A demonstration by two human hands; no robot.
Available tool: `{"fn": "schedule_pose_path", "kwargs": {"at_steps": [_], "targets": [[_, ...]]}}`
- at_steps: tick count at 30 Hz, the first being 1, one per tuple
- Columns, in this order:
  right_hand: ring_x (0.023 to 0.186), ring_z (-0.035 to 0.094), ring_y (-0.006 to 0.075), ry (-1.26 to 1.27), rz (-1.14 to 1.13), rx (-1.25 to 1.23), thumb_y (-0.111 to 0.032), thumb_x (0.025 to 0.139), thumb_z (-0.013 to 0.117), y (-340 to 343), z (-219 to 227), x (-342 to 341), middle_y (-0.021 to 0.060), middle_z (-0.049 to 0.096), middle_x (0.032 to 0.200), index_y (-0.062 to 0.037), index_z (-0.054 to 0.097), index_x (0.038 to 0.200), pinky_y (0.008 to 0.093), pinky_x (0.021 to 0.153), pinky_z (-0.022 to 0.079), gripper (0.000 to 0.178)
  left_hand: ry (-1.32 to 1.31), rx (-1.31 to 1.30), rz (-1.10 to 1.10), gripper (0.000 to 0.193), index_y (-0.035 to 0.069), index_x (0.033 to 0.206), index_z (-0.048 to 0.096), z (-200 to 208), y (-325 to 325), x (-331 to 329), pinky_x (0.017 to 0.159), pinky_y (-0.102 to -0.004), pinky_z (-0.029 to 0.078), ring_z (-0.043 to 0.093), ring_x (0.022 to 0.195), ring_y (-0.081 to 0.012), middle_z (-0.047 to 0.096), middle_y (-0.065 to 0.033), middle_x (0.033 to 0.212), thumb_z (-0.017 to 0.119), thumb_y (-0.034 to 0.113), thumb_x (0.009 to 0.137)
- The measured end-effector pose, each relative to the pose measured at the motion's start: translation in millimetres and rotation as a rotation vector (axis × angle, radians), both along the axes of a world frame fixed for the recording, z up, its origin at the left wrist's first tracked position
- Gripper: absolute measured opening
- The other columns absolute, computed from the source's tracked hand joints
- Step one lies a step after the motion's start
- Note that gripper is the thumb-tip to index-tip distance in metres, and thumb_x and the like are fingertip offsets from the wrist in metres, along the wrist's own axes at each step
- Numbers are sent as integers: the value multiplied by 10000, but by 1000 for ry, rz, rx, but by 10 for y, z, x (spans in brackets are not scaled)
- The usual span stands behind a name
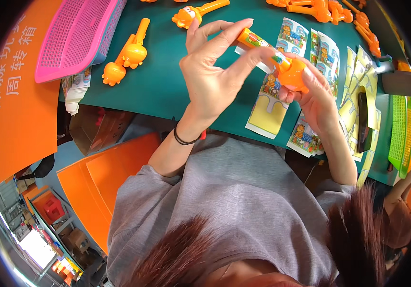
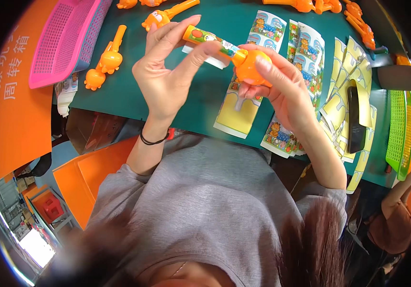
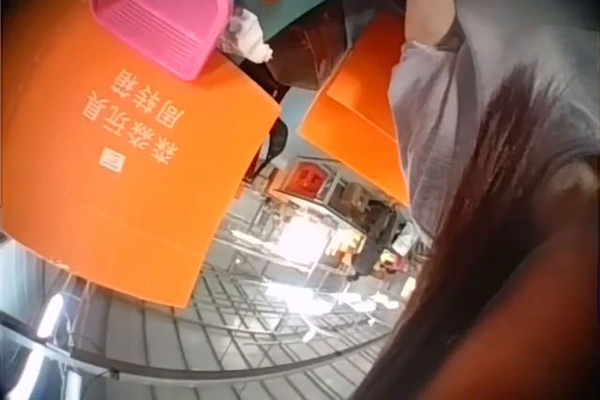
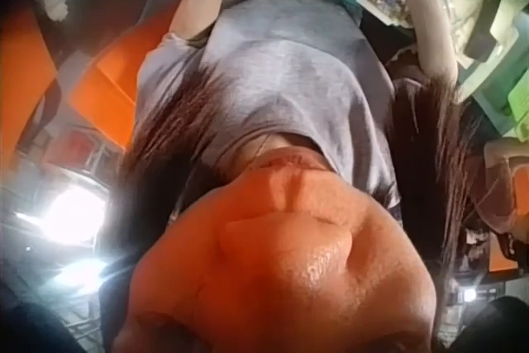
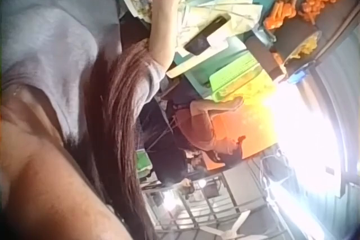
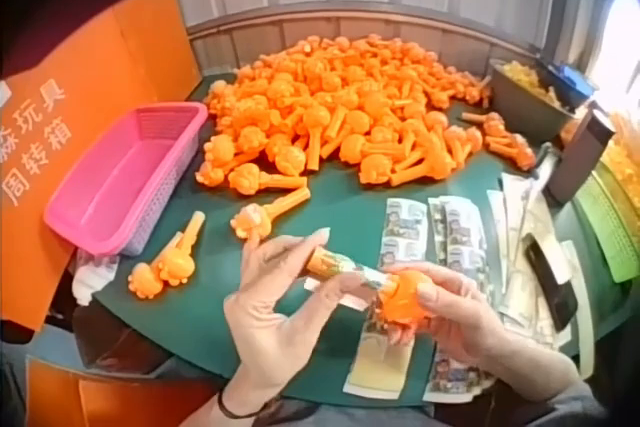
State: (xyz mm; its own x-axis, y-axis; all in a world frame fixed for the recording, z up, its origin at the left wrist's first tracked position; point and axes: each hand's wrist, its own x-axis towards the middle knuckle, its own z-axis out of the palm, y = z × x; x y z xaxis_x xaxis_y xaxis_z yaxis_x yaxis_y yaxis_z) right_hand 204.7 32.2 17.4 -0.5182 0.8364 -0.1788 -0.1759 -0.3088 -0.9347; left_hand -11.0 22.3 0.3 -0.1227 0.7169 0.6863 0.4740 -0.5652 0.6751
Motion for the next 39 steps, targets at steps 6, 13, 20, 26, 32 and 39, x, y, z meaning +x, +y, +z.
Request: {"fn": "schedule_pose_path", "kwargs": {"at_steps": [6, 13, 20, 26, 32, 39], "targets": [[669, 586, 151, 61, -83, -214, -379, 1008, 460, 87, -3, 70, 194, 646, 981, 30, 536, 1184, 232, 574, 458, 451, -233, -240, -424, 453, -1, 1195, 675, 126, -12, -199, 919, -299, 520, 649, 1061, -167, 686, -129, 1153, 804, 10, 761], [563, 552, 128, 75, -28, -272, -374, 994, 480, 92, 20, 120, 213, 652, 923, 31, 535, 1181, 222, 470, 403, 450, 71, -82, -540, 313, -3, 1002, 745, 161, 91, -209, 796, -276, 580, 704, 922, -171, 735, -112, 1002, 796, -89, 705], [561, 559, 102, -127, -20, -41, -391, 969, 525, 76, 56, 98, 113, 664, 913, 19, 596, 1223, 202, 474, 409, 488, -252, -456, -529, 192, 37, 1002, 764, 98, -1, -64, 680, -227, 563, 705, 763, -105, 750, -70, 866, 770, 36, 810], [611, 580, 82, -270, 18, 42, -387, 937, 585, 46, 107, 45, 54, 665, 915, -15, 652, 1170, 195, 502, 424, 444, -143, -784, -488, 219, 47, 1044, 749, 160, -55, -95, 584, -268, 518, 679, 680, -134, 738, -86, 829, 737, 192, 879], [783, 606, 113, -337, 124, 260, -446, 920, 595, 156, 47, 37, 78, 648, 1037, -21, 615, 1249, 245, 692, 498, 538, 58, -416, -336, 224, 19, 1062, 716, 166, -218, -235, 670, -299, 508, 662, 761, -161, 702, -86, 869, 662, 205, 951], [1105, 550, 280, -1310, -212, 1251, -379, 793, 785, 1160, -166, 520, 134, 523, 1322, -100, 557, 1346, 392, 980, 436, 659, 344, -281, 681, 294, -7, 1142, 665, 563, 181, -1960, 781, -331, 525, 673, 852, -236, 698, -159, 986, 584, 233, 992]]}}
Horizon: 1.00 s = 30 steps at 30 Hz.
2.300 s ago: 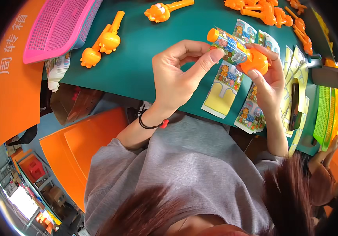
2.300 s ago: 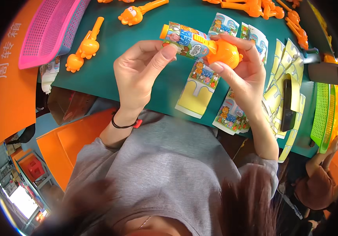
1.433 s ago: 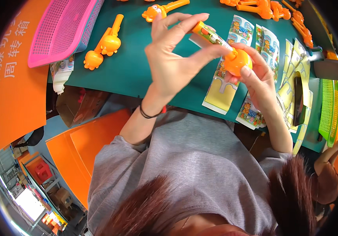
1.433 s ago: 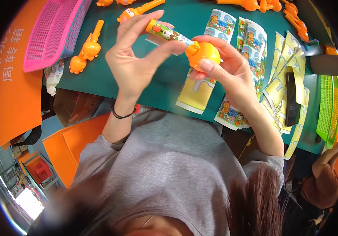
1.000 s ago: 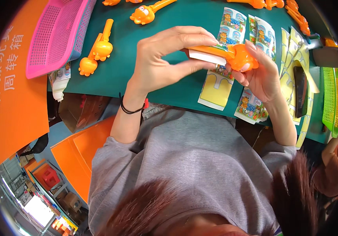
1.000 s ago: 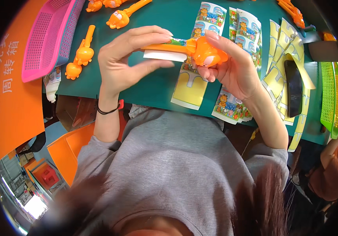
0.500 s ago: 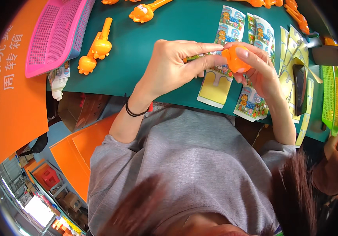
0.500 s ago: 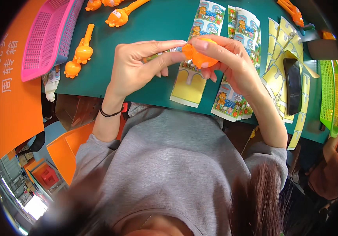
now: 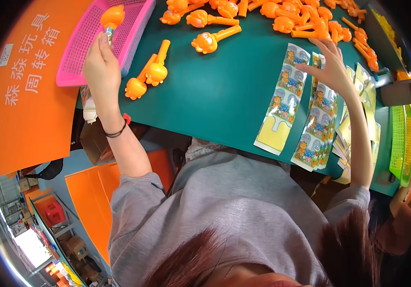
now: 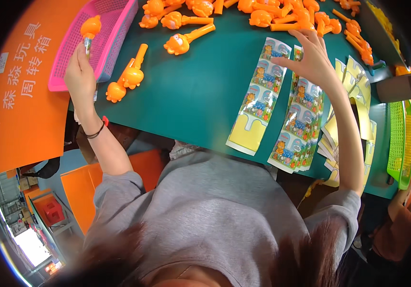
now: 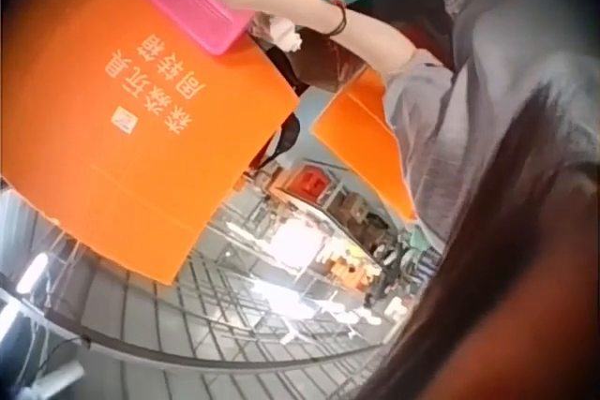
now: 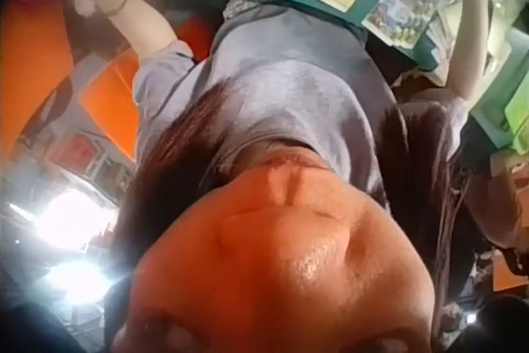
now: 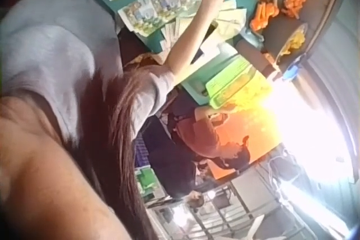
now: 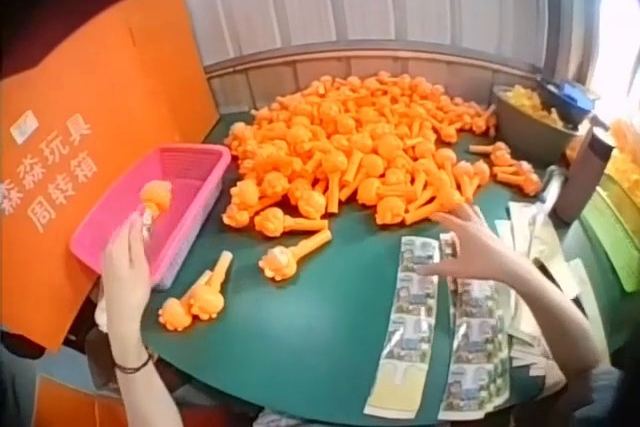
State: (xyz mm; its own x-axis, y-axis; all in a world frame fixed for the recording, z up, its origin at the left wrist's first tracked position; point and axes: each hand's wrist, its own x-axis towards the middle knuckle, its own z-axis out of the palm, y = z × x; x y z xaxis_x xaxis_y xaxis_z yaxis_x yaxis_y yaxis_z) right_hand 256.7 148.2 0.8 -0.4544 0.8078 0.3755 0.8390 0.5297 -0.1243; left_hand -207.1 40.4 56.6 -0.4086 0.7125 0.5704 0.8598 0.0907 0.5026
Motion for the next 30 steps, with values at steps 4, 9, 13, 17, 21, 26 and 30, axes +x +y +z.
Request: {"fn": "schedule_pose_path", "kwargs": {"at_steps": [4, 9, 13, 17, 21, 26, 30], "targets": [[1146, 542, 262, -164, 15, -102, -354, 793, 797, 238, -55, -101, 121, 561, 1252, -77, 578, 1280, 386, 1009, 410, 601, 305, 305, -84, 271, -1, 1152, 664, -162, 9, 266, 837, -364, 517, 660, 937, -246, 684, -145, 1064, 626, 186, 960], [1102, 601, 215, 491, 254, -714, -170, 851, 749, 304, -90, -322, 71, 640, 1078, -80, 590, 1241, 336, 946, 461, 431, -574, -326, -725, 354, 20, 1097, 703, -416, -437, 1565, 594, -254, 515, 658, 748, -110, 721, -90, 970, 792, 239, 833], [931, 652, 136, 924, 139, -808, -65, 886, 718, 61, 254, -494, 70, 694, 1036, -50, 617, 1141, 266, 813, 526, 274, -719, -530, -870, 400, -38, 1050, 703, -627, -546, 1934, 582, -253, 506, 670, 652, -104, 740, -99, 892, 813, 257, 802], [933, 650, 141, 1126, 89, -756, -54, 864, 738, 49, 179, -444, 81, 682, 1077, -23, 599, 1169, 262, 800, 521, 336, -1099, -745, -949, 192, -53, 982, 712, -696, -554, 2019, 545, -182, 434, 557, 611, -35, 695, -33, 808, 746, 99, 869], [1042, 636, 238, 303, 197, 295, -106, 847, 741, -400, 164, -491, 86, 662, 1115, -76, 671, 1136, 301, 874, 494, 298, -1248, -669, -921, 124, -54, 979, 706, -680, -565, 2046, 587, -188, 441, 549, 624, -42, 680, -21, 804, 680, 38, 901], [1059, 653, 269, 404, 479, -307, -20, 771, 768, -1274, 219, -600, 109, 693, 1102, -2, 719, 1051, 363, 893, 532, 285, -1264, -598, -979, 144, -65, 1013, 694, -725, -555, 1969, 646, -201, 495, 610, 712, -57, 696, -48, 860, 614, 20, 929], [1025, 667, 262, 497, 445, -328, -18, 770, 766, -1318, 57, -531, 108, 705, 1077, 17, 716, 1044, 359, 876, 539, 281, -1190, -649, -1037, 173, -64, 1019, 691, -692, -564, 1966, 670, -215, 487, 600, 737, -62, 680, -32, 844, 599, 69, 957]]}}
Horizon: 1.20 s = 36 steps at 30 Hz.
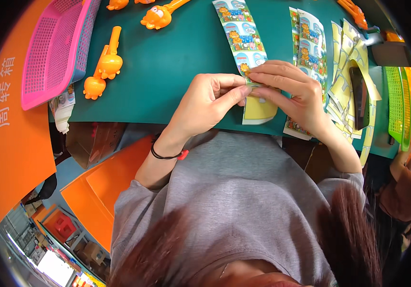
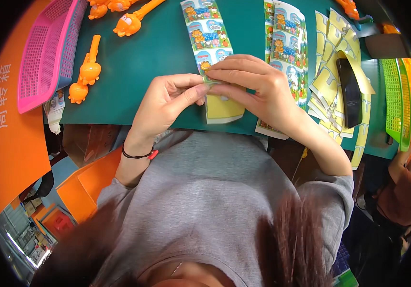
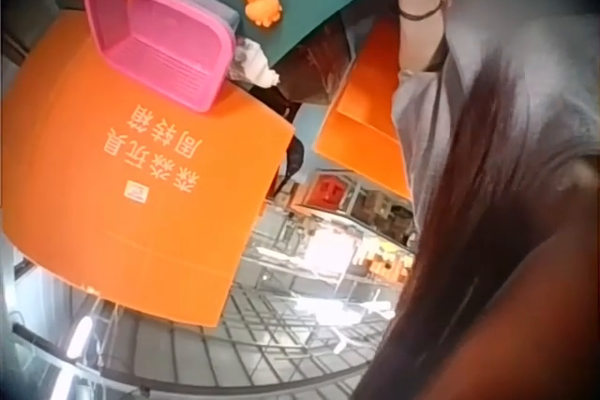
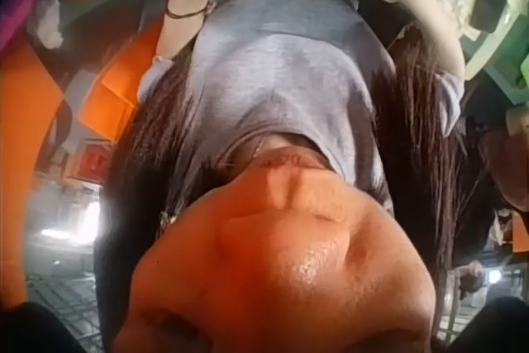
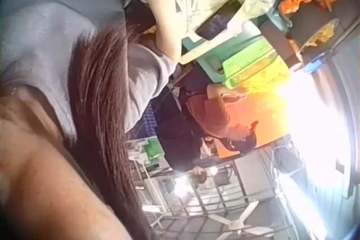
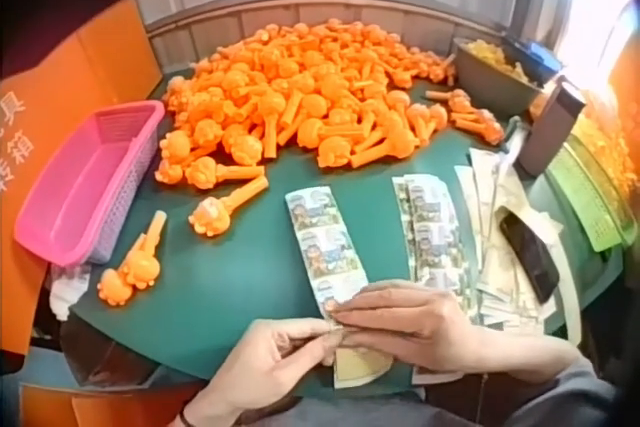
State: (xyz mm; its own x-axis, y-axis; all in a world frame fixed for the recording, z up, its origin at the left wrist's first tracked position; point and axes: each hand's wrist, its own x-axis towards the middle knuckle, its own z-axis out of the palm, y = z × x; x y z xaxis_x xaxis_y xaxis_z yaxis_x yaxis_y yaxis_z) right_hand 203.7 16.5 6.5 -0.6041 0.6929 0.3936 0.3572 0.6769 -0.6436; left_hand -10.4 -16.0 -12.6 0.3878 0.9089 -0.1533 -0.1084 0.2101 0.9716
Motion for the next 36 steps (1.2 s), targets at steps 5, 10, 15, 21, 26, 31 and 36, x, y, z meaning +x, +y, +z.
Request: {"fn": "schedule_pose_path", "kwargs": {"at_steps": [5, 10, 15, 21, 26, 31, 36], "targets": [[959, 686, 257, 34, -21, 13, -6, 779, 752, -28, -37, 25, 120, 715, 993, 15, 718, 1016, 343, 826, 551, 240, 61, 37, 30, 186, -74, 1026, 678, 27, -48, 43, 656, -220, 472, 578, 721, -58, 670, -28, 828, 614, 86, 955], [943, 687, 262, -46, -47, 124, 8, 795, 733, -59, 11, 5, 126, 708, 1012, 24, 701, 1012, 335, 803, 554, 220, 186, 138, 38, 185, -69, 1051, 673, 47, -42, 69, 644, -227, 470, 566, 721, -46, 686, -47, 824, 614, 71, 945], [926, 685, 262, -29, -52, 96, 5, 797, 731, -14, 1, -24, 123, 702, 1025, 23, 696, 1026, 336, 788, 554, 232, 131, 114, 104, 173, -62, 1040, 673, 4, -45, 94, 630, -239, 465, 565, 698, -64, 686, -56, 813, 606, 66, 944], [905, 683, 265, -38, 37, 107, 14, 779, 739, 22, -22, 14, 120, 705, 989, 21, 705, 996, 334, 768, 550, 220, 287, 231, 23, 170, -58, 1021, 676, 116, -37, 22, 610, -261, 467, 565, 656, -74, 664, -107, 781, 621, 67, 919], [889, 684, 259, -34, -1, 46, 28, 790, 727, 6, -6, -35, 119, 708, 952, 20, 710, 957, 331, 762, 545, 168, 380, 261, 29, 156, -54, 983, 680, 54, -16, 44, 538, -262, 427, 514, 570, -64, 630, -86, 692, 630, 75, 912], [885, 686, 219, 0, -101, -130, 26, 827, 708, 3, 5, -66, 114, 712, 952, 18, 706, 959, 314, 778, 541, 132, 383, 233, 79, 136, -46, 959, 688, 48, -26, 52, 465, -264, 352, 457, 498, -40, 602, -55, 618, 649, 71, 901], [887, 688, 192, 1, -126, -297, 6, 868, 684, 45, 44, -65, 99, 718, 947, 23, 705, 964, 302, 799, 538, 100, 395, 164, 74, 134, -19, 961, 707, 78, -27, 48, 512, -225, 341, 409, 573, -22, 587, 36, 680, 670, 96, 903]]}}
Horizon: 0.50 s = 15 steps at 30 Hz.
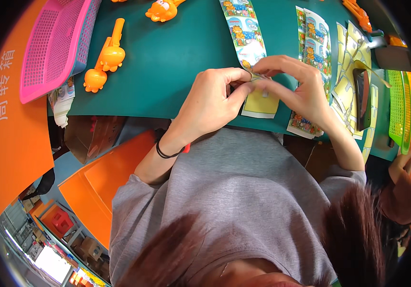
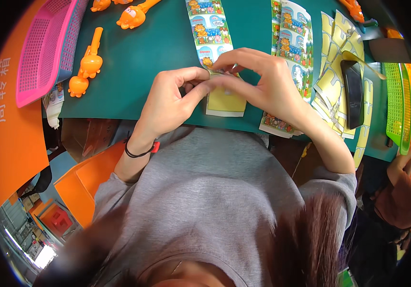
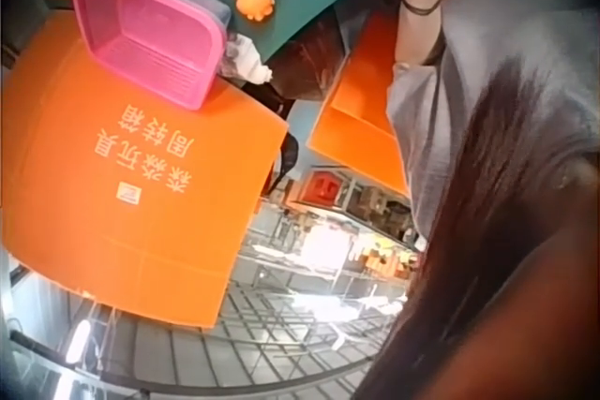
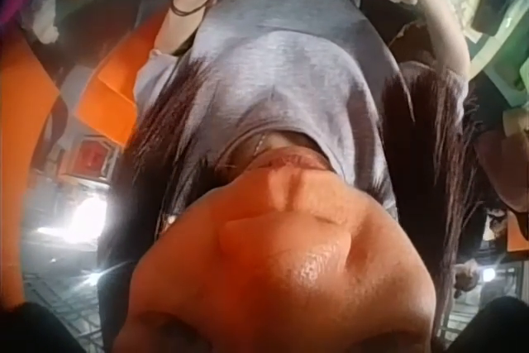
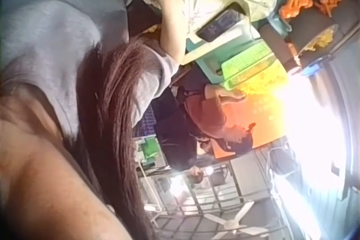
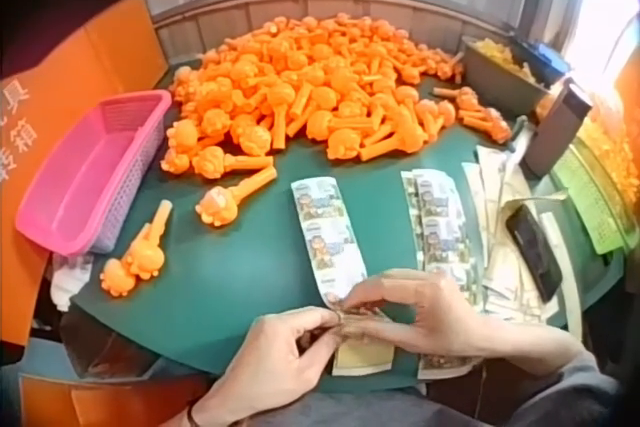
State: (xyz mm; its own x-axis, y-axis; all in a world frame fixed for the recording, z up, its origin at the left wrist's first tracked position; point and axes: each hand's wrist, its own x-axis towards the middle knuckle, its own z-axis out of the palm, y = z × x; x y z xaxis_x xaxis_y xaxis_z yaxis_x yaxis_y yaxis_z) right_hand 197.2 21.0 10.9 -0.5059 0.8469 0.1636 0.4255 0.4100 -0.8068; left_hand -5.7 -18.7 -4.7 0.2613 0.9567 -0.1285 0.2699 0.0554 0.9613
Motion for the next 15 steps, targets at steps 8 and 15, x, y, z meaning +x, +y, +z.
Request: {"fn": "schedule_pose_path", "kwargs": {"at_steps": [8, 15], "targets": [[862, 680, 173, -8, -4, -57, -45, 908, 658, 29, -50, 5, 91, 699, 959, 11, 674, 1013, 287, 802, 539, 120, 43, 53, -14, 136, -65, 929, 678, 32, -11, -3, 510, -299, 417, 536, 510, -140, 648, -116, 716, 648, 60, 886], [835, 658, 141, -133, 31, -69, -77, 934, 634, 141, -100, -34, 78, 688, 924, 21, 653, 995, 290, 775, 536, 117, 324, 751, 99, 236, 33, 1033, 695, -82, -142, 51, 737, -347, 524, 648, 847, -253, 675, -79, 978, 722, 63, 800]]}}
